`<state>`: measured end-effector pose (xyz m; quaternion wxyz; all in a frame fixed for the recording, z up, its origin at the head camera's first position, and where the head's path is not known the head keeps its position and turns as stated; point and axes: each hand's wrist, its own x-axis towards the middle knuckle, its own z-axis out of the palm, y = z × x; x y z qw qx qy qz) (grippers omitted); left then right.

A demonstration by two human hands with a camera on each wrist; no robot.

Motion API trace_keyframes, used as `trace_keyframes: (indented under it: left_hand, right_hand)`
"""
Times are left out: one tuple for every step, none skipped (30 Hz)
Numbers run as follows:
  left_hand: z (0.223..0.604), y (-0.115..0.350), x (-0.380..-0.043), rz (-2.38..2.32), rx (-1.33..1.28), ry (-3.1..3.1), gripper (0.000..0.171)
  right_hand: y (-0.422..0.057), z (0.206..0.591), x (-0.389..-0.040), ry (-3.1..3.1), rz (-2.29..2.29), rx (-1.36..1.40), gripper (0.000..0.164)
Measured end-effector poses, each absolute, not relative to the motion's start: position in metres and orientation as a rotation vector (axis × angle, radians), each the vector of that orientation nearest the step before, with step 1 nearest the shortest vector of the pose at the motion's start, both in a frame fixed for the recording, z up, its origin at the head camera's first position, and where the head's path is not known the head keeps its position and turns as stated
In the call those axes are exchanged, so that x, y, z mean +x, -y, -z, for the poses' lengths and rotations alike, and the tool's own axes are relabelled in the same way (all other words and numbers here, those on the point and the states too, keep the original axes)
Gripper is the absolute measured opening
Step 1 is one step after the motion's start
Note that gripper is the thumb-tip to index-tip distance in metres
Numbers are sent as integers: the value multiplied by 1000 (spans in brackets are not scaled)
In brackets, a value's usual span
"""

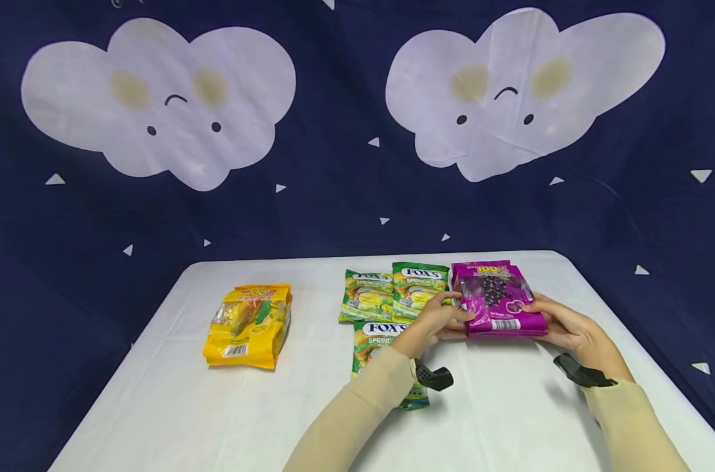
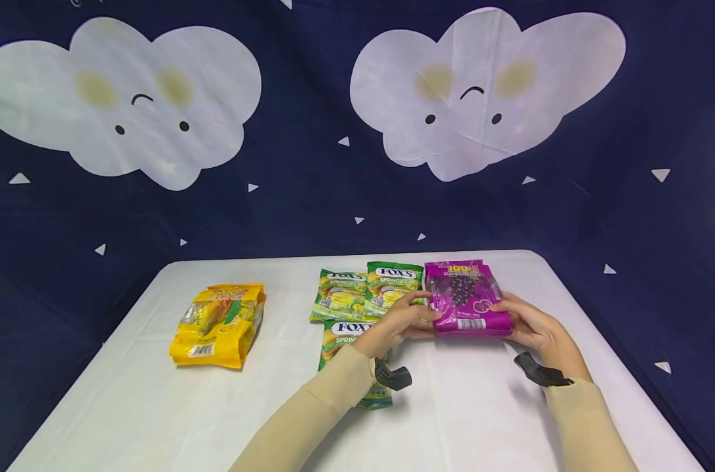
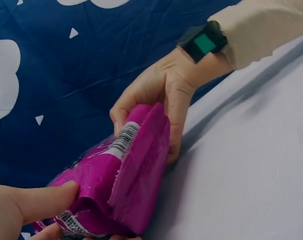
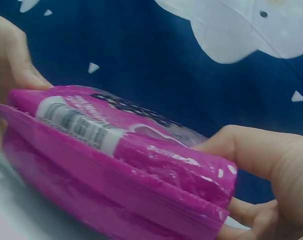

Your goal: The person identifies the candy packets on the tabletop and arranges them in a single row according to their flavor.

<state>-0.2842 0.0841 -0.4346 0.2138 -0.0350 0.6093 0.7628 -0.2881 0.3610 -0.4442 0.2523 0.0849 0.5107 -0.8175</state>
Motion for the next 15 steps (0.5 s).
trace_keyframes:
  left_hand:
    - [434,-83,-283,-2120,-98,-1683,50]
    - [433,-82,-281,-2128,-101,-1673,50]
    - [432,-81,-280,-2133,-100,-1663,49]
    - [432,-80,-278,-2143,-101,-1647,49]
    - [431,-79,-276,-2153,-98,-1628,49]
    - [430,-78,-275,-2163,-94,-1610,49]
    - [430,-76,-273,-2170,-86,-1598,48]
    - [429,-74,-272,-2176,-83,-1592,48]
    - [428,-72,-271,-2179,-77,-1589,47]
    - [427,-69,-270,-2181,-71,-1585,47]
    - [426,-66,-270,-2180,-59,-1586,47]
    - [425,-63,-269,-2174,-47,-1592,48]
    - [424,-60,-269,-2169,-41,-1601,48]
    - [423,-57,-268,-2164,-33,-1609,48]
    - [422,-53,-268,-2155,-21,-1618,48]
  right_hand:
    - [-359,444,-287,-1370,2228,242,82]
    - [-358,442,-286,-1379,2221,250,89]
    - [-356,442,-284,-1390,2225,269,91]
    - [-355,441,-283,-1403,2224,272,91]
    - [-353,440,-281,-1418,2225,277,91]
    - [-351,438,-280,-1429,2228,279,92]
    - [-349,437,-279,-1446,2224,275,92]
    - [-346,436,-278,-1459,2222,266,92]
    - [-344,435,-277,-1477,2217,251,91]
    - [-341,433,-276,-1493,2212,233,90]
    - [-339,432,-275,-1508,2207,219,90]
    - [-336,430,-274,-1524,2202,204,88]
    - [-333,429,-273,-1545,2191,180,85]
    - [-330,429,-272,-1562,2186,159,81]
    - [-327,428,-270,-1574,2183,139,78]
